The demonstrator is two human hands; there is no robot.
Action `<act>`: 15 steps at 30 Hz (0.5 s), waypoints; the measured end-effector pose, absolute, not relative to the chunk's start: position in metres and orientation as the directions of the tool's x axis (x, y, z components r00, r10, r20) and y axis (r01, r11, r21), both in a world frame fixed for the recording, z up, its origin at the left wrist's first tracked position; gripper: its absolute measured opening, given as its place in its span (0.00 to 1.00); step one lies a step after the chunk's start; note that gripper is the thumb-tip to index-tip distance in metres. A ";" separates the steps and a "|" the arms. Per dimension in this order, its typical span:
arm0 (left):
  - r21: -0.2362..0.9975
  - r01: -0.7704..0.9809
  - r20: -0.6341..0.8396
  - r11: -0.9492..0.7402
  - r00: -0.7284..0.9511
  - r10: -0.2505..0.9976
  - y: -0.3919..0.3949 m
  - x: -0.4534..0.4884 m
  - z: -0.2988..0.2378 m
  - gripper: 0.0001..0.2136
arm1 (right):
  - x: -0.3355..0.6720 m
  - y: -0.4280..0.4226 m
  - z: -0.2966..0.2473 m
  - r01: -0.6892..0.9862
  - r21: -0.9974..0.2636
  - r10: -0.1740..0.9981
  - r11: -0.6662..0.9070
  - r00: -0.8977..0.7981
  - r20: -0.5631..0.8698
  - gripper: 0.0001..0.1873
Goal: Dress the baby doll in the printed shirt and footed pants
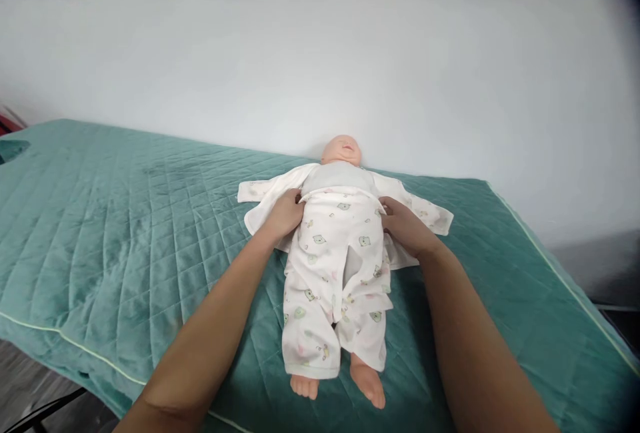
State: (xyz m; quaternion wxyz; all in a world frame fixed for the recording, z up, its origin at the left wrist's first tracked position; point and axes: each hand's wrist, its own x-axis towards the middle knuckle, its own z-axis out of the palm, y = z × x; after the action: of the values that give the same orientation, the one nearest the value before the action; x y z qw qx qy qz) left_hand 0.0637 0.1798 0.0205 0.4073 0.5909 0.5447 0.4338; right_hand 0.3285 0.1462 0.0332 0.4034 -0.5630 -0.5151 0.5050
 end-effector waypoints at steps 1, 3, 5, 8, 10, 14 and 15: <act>0.965 0.259 0.037 -0.051 0.057 0.998 0.180 0.062 0.022 0.03 | 0.328 0.146 0.033 0.130 -0.978 0.984 -0.162 -0.054 -0.170 0.13; 0.987 0.157 -0.045 0.023 0.139 0.989 0.181 0.058 0.023 0.03 | 0.327 0.147 0.031 0.042 -0.985 0.983 -0.169 -0.068 -0.172 0.13; 0.992 0.039 -0.127 0.122 0.194 0.973 0.181 0.056 0.023 0.05 | 0.325 0.148 0.028 -0.016 -0.989 0.988 -0.144 -0.058 -0.143 0.14; 0.973 -0.087 -0.191 0.214 0.213 0.958 0.178 0.057 0.023 0.07 | 0.324 0.149 0.023 -0.056 -0.993 0.994 -0.106 -0.027 -0.105 0.15; 0.959 -0.143 -0.207 0.245 0.240 0.948 0.177 0.058 0.023 0.07 | 0.324 0.149 0.021 -0.096 -0.991 0.996 -0.088 -0.021 -0.087 0.16; 0.916 -0.254 -0.231 0.310 0.296 0.927 0.176 0.060 0.021 0.09 | 0.325 0.150 0.020 -0.183 -0.982 0.998 -0.056 -0.044 -0.049 0.17; 0.905 -0.290 -0.223 0.310 0.297 0.928 0.176 0.060 0.021 0.10 | 0.324 0.150 0.021 -0.189 -0.980 0.998 -0.053 -0.045 -0.046 0.18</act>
State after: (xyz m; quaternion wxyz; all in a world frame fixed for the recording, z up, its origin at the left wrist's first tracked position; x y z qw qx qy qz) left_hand 0.0600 0.1758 0.0212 0.7016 0.3955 0.4035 0.4342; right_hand 0.3241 0.1501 0.0207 0.5226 -0.4519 -0.4474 0.5679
